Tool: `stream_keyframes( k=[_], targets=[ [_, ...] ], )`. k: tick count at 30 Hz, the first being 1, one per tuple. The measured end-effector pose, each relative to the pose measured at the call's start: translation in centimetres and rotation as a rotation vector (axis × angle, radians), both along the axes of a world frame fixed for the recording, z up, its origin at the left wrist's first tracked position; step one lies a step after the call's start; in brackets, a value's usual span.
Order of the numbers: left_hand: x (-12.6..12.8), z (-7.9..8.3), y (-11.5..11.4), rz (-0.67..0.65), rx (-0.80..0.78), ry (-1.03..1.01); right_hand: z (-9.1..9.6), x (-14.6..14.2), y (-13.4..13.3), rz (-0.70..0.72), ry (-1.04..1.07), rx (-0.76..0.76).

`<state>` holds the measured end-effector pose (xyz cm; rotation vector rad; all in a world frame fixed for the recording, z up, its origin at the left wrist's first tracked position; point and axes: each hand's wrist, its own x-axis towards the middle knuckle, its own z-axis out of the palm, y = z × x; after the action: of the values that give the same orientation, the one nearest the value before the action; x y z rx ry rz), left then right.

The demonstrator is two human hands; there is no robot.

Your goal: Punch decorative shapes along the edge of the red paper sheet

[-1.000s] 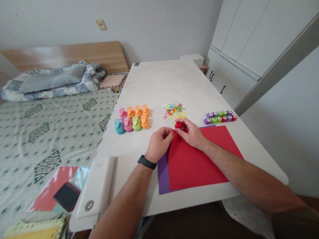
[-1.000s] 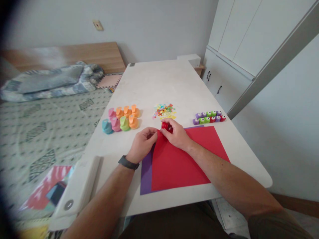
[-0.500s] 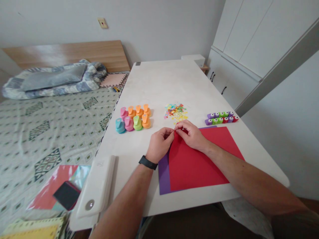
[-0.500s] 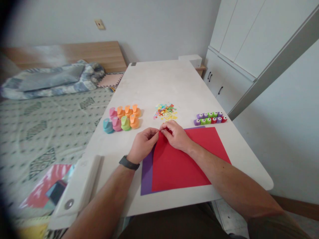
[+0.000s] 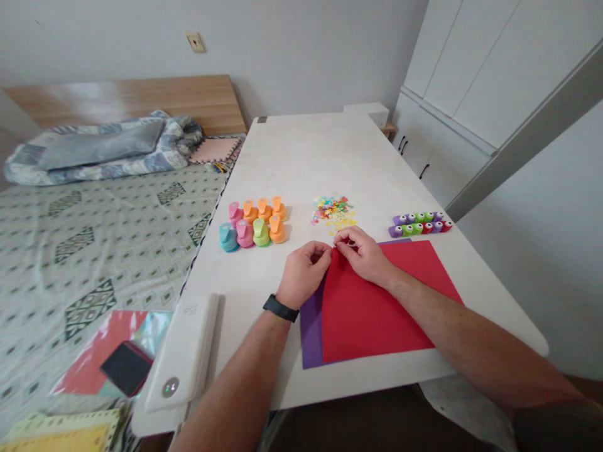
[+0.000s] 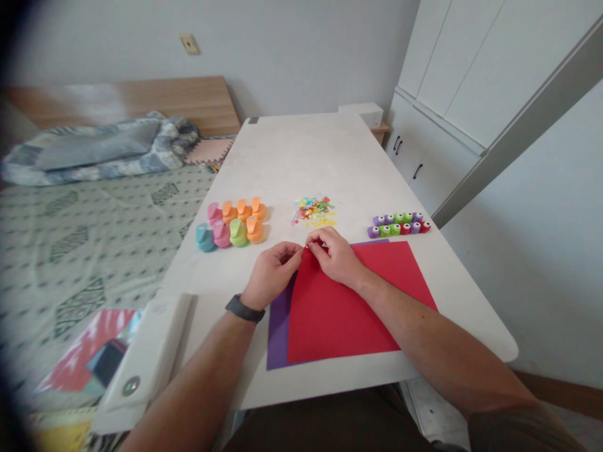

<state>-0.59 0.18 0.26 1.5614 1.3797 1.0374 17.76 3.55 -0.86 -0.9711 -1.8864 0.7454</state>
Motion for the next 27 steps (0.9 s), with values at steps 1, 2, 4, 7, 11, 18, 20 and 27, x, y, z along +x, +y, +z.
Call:
stream_keyframes(
  k=[1, 2, 4, 7, 11, 18, 20, 27],
  targets=[
    [-0.1, 0.0, 0.0, 0.012, -0.002, 0.002, -0.1, 0.0, 0.0, -0.011, 0.008, 0.002],
    [-0.2, -0.1, 0.1, 0.028, -0.006, -0.003, -0.1, 0.0, 0.1, -0.02, 0.014, 0.004],
    [-0.4, -0.2, 0.2, 0.065, -0.023, -0.037, -0.3, 0.0, 0.2, -0.031, 0.019, 0.01],
    [-0.7, -0.3, 0.3, 0.094, -0.077, -0.15, -0.5, -0.1, 0.2, -0.033, 0.02, 0.015],
    [-0.8, -0.3, 0.5, 0.093, -0.186, -0.354, -0.6, -0.1, 0.1, -0.036, 0.014, 0.006],
    [-0.7, 0.7, 0.3, 0.139, -0.261, -0.474, -0.8, -0.1, 0.0, -0.055, 0.024, 0.007],
    [-0.7, 0.9, 0.3, 0.15, -0.272, -0.485, -0.9, -0.1, 0.0, -0.064, 0.027, 0.01],
    [-1.2, 0.1, 0.8, 0.152, -0.229, -0.417, -1.1, -0.1, 0.1, -0.08, 0.039, 0.028]
  ],
)
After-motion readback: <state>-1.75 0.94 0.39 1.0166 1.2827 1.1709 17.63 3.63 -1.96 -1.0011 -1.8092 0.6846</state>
